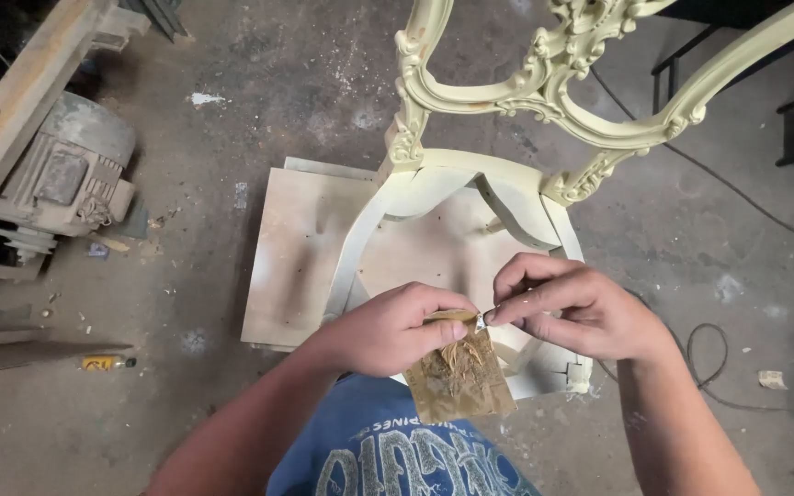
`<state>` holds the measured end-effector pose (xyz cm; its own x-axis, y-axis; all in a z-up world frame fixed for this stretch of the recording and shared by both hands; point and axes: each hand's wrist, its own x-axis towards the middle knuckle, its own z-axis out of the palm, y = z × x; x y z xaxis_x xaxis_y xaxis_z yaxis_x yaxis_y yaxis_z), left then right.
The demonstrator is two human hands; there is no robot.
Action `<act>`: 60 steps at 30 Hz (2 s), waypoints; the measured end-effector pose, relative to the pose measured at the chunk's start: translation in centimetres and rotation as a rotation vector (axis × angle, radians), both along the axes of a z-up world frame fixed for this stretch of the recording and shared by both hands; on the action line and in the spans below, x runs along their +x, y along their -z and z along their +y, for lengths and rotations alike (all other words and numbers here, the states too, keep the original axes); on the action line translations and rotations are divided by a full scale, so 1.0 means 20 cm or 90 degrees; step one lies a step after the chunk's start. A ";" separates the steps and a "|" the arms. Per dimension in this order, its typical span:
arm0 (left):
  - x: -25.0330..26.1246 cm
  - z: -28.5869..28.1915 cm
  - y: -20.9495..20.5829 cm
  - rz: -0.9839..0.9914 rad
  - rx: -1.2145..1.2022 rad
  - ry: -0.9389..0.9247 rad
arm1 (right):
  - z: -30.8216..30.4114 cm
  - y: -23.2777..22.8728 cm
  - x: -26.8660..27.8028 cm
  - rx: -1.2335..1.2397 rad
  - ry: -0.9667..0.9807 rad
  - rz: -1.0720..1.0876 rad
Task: Sanding the intricate carvings and frame of a wooden chair and applying filler to small imperfections.
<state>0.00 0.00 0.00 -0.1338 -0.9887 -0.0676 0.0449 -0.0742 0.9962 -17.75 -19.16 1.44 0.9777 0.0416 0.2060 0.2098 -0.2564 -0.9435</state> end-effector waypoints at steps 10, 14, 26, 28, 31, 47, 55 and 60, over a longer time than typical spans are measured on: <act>-0.03 -0.01 0.09 -0.139 0.104 0.023 | -0.02 -0.10 -0.09 -0.184 -0.024 0.062; -0.01 -0.02 0.06 -0.185 0.140 0.000 | 0.03 -0.14 -0.13 -0.339 0.058 0.073; 0.02 -0.06 -0.05 -0.296 0.245 0.021 | 0.20 -0.17 -0.11 -0.827 0.040 0.040; 0.02 -0.06 -0.07 -0.293 0.260 0.018 | 0.21 -0.19 -0.12 -0.864 0.033 0.041; 0.03 -0.05 -0.11 -0.284 0.288 0.024 | 0.23 -0.21 -0.11 -0.826 0.045 0.055; 0.20 0.36 0.35 0.014 0.329 -0.257 | -0.07 -0.01 0.25 -0.334 0.415 -0.164; 0.23 0.68 0.40 0.387 0.401 -0.634 | -0.07 0.23 0.70 0.018 0.550 -0.304; 0.27 0.77 0.44 0.355 0.505 -0.869 | -0.04 0.31 0.89 0.072 0.703 -0.350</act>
